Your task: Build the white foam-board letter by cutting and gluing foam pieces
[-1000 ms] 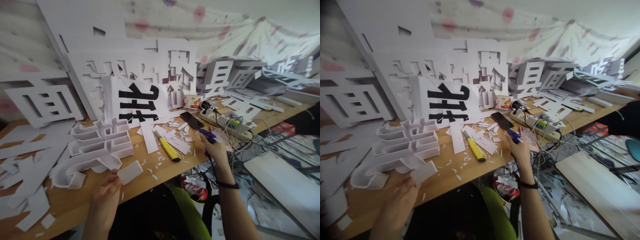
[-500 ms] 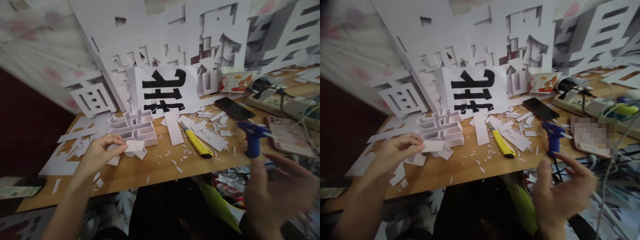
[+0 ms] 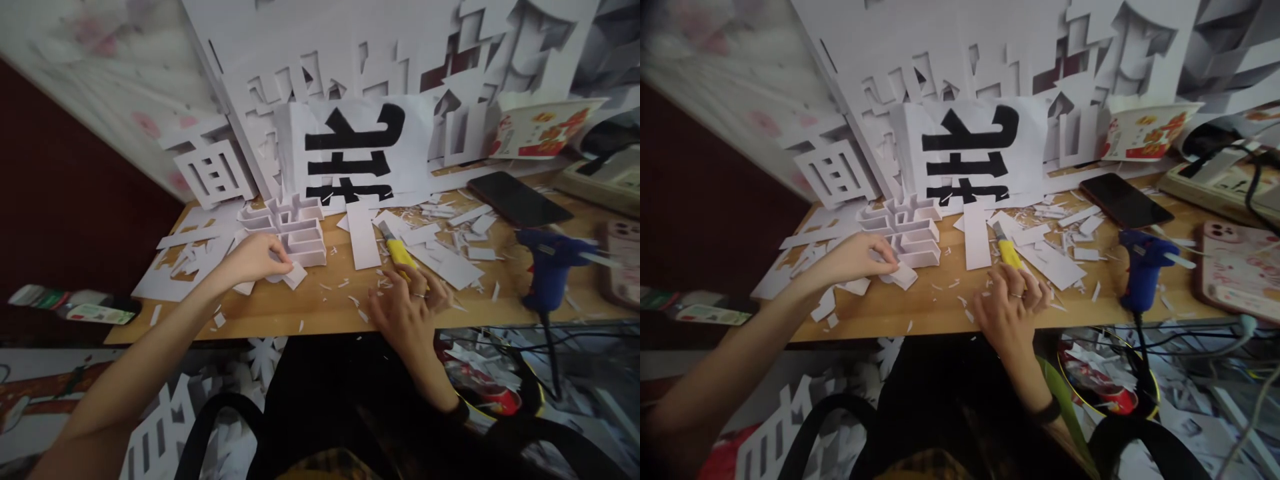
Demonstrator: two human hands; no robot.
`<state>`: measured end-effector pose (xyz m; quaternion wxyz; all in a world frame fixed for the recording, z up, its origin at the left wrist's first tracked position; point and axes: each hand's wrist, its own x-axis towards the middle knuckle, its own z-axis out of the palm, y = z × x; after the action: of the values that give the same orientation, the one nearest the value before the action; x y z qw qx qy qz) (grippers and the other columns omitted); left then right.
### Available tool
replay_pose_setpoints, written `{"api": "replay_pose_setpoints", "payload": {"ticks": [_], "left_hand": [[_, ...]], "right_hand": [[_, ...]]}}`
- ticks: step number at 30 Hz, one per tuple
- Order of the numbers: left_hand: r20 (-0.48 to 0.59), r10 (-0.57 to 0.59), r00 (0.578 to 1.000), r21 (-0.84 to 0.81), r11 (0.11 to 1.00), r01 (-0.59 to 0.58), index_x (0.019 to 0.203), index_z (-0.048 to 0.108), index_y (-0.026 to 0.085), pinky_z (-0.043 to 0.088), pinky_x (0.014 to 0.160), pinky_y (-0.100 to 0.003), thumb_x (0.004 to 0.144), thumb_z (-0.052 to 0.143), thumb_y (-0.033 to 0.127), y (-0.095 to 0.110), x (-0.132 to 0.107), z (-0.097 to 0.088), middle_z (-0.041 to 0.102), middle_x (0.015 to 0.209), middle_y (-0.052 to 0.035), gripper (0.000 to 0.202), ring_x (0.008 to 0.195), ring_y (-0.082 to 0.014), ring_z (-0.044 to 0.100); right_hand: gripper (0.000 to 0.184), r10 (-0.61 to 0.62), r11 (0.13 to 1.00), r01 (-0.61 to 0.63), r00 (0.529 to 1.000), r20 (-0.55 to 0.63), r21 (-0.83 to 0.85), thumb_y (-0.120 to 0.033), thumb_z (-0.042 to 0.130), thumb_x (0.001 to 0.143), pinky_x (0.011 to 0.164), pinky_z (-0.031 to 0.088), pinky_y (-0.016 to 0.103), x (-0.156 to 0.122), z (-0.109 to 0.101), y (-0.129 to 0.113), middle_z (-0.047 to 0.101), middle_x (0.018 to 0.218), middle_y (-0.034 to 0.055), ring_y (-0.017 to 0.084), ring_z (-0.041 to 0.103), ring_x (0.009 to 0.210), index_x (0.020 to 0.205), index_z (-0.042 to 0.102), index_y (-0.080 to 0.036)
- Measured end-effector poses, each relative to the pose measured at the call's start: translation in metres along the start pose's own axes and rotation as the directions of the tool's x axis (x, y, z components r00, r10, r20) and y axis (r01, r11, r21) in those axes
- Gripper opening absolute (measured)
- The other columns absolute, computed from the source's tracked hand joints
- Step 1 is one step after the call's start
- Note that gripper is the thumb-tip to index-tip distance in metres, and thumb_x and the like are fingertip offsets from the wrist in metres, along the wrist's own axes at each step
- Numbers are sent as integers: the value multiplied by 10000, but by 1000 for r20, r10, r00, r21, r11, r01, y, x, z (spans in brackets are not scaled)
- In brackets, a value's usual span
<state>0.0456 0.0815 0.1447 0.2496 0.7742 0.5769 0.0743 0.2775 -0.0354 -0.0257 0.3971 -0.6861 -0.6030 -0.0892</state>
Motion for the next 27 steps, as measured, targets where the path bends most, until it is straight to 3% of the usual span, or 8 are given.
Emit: {"api": "replay_pose_setpoints", "payload": {"ticks": [4,17,27], "left_hand": [[14,0,1000,26,1000,0,543,731,264,450,747,-325,610,725,201,-1,6,5,731,792,-29,92,751,-205,640],[29,2,1000,102,995,-5,588,736,244,465,768,-322,632,707,228,-10,5,13,748,845,-38,55,802,-204,645],[72,-42,997,200,979,27,620,735,244,477,791,-317,629,678,268,-11,9,15,752,830,-2,62,842,-197,646]], "right_hand": [[282,-48,994,50,998,30,-98,-389,621,900,1128,220,587,2,1,-2,615,1337,128,352,442,1313,1106,661,-201],[214,-14,1000,16,997,72,-25,-371,621,900,1135,207,571,4,-2,-1,645,1283,117,343,434,1316,1018,682,-203],[207,-39,999,40,999,33,-27,-384,602,901,1086,259,567,4,-2,0,680,1213,102,355,462,1275,969,685,-207]]}}
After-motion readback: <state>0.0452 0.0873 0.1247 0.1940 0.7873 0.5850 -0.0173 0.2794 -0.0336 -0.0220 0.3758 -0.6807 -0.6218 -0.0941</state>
